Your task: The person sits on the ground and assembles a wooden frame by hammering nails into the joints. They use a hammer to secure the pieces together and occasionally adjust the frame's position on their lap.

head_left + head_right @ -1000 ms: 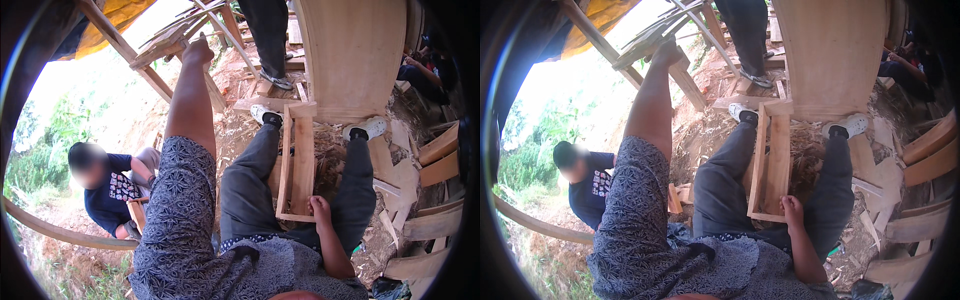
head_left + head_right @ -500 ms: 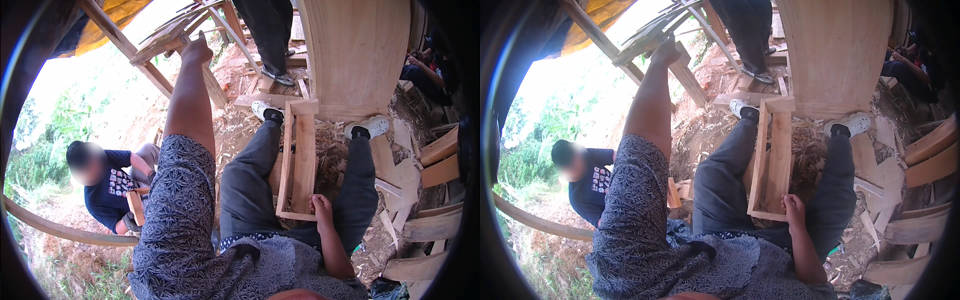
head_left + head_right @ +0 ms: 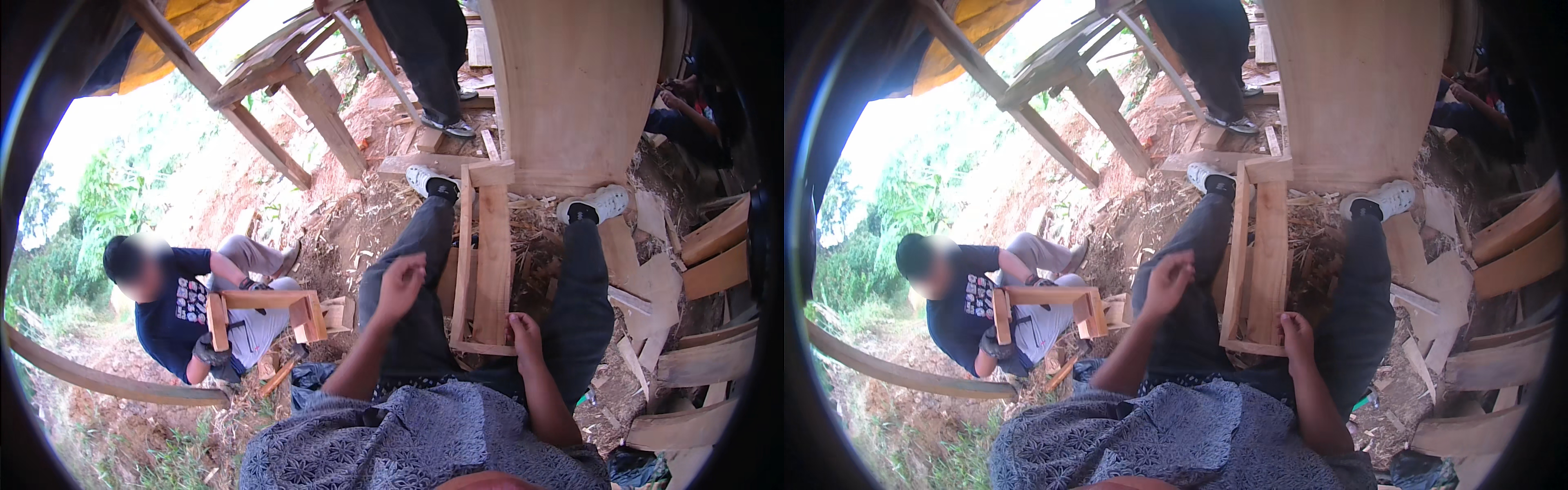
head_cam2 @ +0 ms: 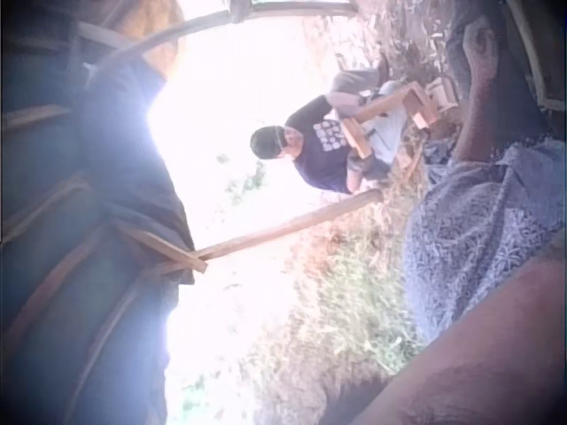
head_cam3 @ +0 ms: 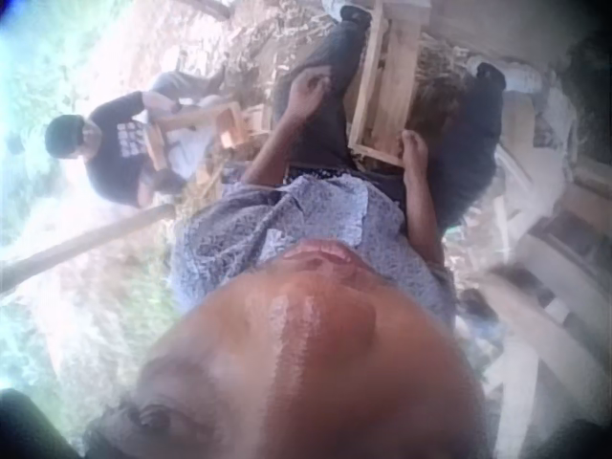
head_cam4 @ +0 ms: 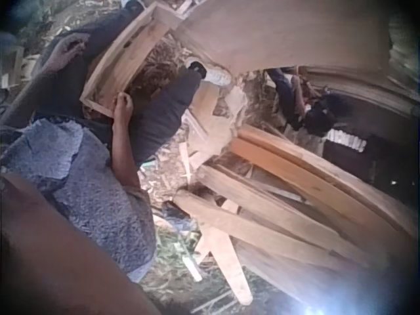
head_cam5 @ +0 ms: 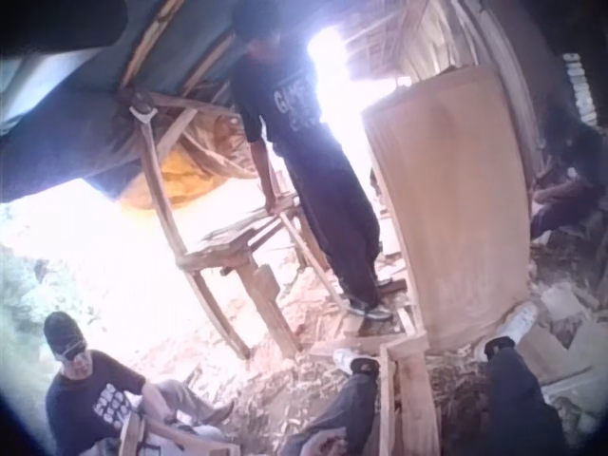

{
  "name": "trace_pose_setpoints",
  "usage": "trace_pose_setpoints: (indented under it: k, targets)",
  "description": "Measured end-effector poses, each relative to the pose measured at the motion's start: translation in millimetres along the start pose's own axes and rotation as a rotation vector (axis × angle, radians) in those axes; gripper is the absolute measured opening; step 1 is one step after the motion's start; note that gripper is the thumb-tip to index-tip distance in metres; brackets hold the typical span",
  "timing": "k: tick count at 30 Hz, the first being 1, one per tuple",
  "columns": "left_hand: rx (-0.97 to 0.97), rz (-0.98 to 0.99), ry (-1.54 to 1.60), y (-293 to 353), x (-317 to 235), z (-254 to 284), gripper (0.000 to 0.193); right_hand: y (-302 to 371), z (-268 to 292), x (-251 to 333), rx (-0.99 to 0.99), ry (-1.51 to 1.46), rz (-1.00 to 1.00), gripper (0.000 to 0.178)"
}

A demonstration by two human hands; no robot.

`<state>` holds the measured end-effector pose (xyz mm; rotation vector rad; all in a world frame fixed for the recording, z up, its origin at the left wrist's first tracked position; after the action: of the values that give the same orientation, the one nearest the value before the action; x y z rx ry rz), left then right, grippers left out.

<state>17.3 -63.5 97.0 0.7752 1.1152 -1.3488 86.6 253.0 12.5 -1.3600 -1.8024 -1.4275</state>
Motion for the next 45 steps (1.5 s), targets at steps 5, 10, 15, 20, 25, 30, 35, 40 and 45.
trace_pose_setpoints:
  k: [5,10,15,20,25,30,35,40,45]
  targets:
    - [-0.012,-0.032,0.077,31,-6,13,0.019,-8,8,-5,-0.018,-0.019,0.022,0.020]
    - [-0.232,0.012,0.205,-22,-32,55,0.035,-7,11,-4,-0.084,-0.075,-0.011,0.020]
    - [-0.321,-0.077,0.081,-43,-90,90,0.049,-13,14,-10,-0.069,-0.046,-0.002,0.017]
    - [-0.641,-0.290,-0.492,-53,-112,137,0.071,-17,11,-15,-0.019,-0.011,0.019,0.018]
    - [-0.892,-0.470,-1.034,-64,-170,214,0.095,-11,11,-9,-0.014,-0.041,0.015,0.019]
    - [-1.073,-0.544,-1.585,-97,-276,287,0.108,-7,12,-6,-0.009,-0.044,0.013,0.018]
    - [-1.057,-0.450,-2.032,-156,-374,360,0.109,-9,13,-9,0.016,-0.063,0.006,0.018]
    - [-0.339,-0.185,-1.621,-227,-326,406,0.090,-14,-1,-23,0.075,-0.117,-0.025,0.016]
    - [-0.130,-0.130,-0.735,-215,-282,218,0.064,-12,19,-7,0.015,-0.121,0.008,0.016]
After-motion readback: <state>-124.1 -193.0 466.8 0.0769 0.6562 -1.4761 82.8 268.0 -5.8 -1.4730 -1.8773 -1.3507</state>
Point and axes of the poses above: each hand's wrist, its own y-axis away from the middle knuckle, its own z-axis out of the back of the hand, x = y × z, the point moved 4 cm from there along -y, towards the middle knuckle, and after that the axes turned 10 degrees about -y, right-handed, at the moved point
